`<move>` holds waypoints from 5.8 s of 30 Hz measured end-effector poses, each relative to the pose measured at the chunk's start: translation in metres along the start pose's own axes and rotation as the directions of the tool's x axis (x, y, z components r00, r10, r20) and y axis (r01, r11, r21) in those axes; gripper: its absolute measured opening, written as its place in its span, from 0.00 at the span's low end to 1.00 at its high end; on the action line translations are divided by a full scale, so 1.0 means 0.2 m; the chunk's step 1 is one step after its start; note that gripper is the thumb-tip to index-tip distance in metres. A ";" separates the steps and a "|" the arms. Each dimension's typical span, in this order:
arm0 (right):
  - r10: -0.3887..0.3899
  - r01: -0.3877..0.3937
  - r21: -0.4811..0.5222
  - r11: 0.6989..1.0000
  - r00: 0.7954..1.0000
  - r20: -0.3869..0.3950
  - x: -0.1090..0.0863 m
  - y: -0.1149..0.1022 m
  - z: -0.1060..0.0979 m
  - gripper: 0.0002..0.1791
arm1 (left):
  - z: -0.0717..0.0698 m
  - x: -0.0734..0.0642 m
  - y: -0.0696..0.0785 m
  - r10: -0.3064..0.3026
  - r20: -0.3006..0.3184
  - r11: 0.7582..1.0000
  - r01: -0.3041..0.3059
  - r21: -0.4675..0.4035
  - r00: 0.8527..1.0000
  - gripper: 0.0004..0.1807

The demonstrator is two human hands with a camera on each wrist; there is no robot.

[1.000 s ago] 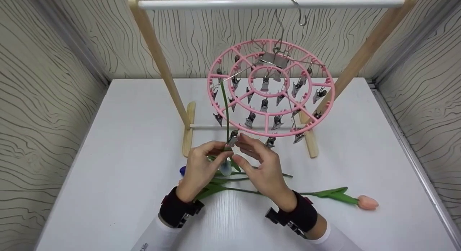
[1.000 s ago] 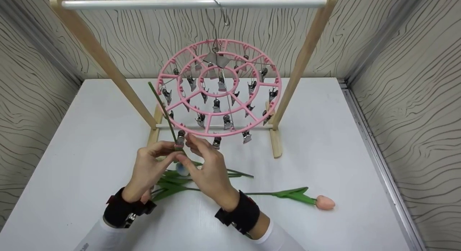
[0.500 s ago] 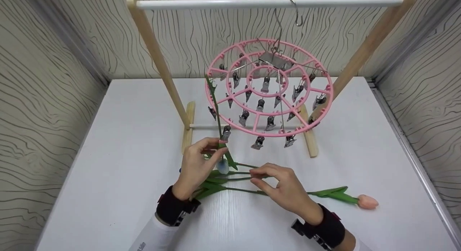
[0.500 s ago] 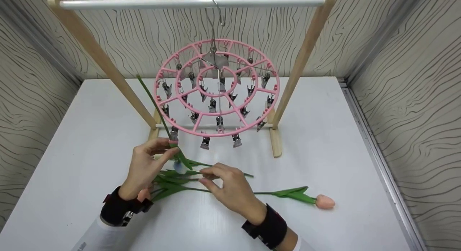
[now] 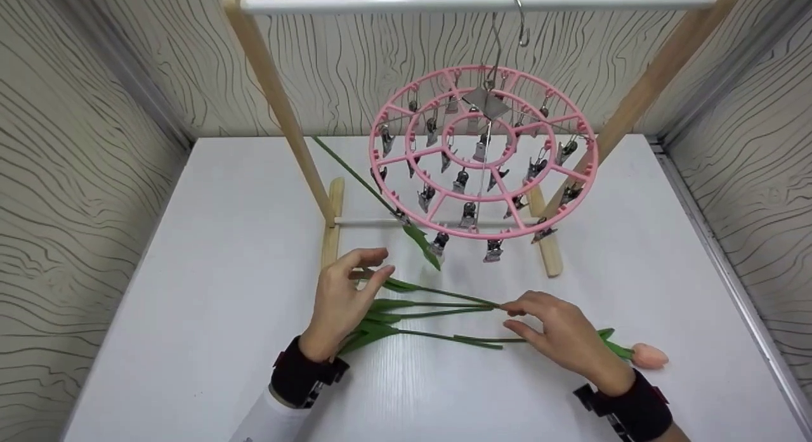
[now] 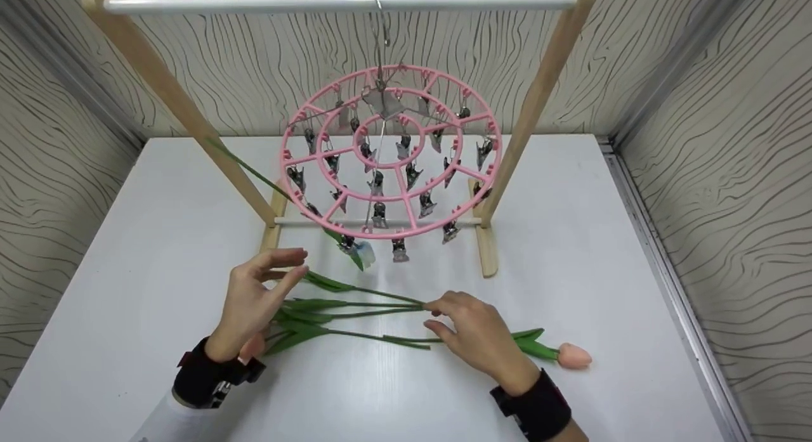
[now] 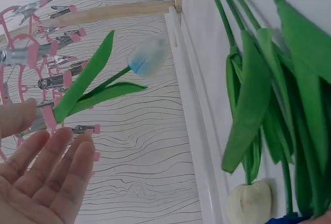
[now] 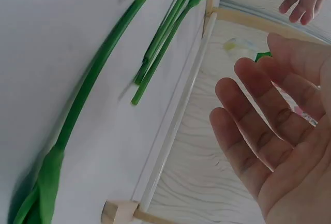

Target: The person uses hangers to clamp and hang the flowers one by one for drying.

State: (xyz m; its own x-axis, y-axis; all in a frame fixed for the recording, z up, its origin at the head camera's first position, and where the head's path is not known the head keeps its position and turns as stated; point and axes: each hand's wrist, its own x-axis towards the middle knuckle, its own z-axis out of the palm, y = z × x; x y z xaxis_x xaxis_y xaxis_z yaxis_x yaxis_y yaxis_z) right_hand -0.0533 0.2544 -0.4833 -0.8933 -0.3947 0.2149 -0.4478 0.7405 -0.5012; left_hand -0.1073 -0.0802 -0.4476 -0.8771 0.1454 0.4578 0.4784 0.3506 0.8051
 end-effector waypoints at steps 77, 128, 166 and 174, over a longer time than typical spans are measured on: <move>-0.240 0.375 0.662 0.649 0.927 -0.290 0.16 -0.43 -0.20 0.16 | 0.12 -0.16 0.13 0.073 0.162 0.994 -0.059 -0.090 0.984 0.11; -0.087 0.303 0.247 0.920 0.774 -0.627 0.55 -0.57 0.01 0.23 | 0.03 -0.15 0.17 0.020 0.089 0.965 0.003 -0.261 0.996 0.08; -0.034 0.354 0.268 0.896 0.657 -0.753 0.33 -0.44 -0.21 0.21 | 0.03 -0.14 0.13 -0.005 0.049 0.973 0.016 -0.230 0.999 0.07; 0.039 0.302 0.288 0.909 0.626 -0.779 0.31 -0.42 -0.24 0.20 | 0.03 -0.14 0.13 0.025 0.042 0.977 -0.015 -0.213 0.999 0.08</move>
State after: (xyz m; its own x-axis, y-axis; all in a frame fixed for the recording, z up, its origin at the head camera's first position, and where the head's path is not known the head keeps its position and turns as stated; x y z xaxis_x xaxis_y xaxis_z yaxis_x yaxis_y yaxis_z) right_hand -0.0730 0.1947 -0.3872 -0.6064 0.2056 0.7681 -0.6658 0.3969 -0.6318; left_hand -0.0709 -0.0696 -0.4417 -0.8659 0.1931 0.4615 0.4902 0.1433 0.8598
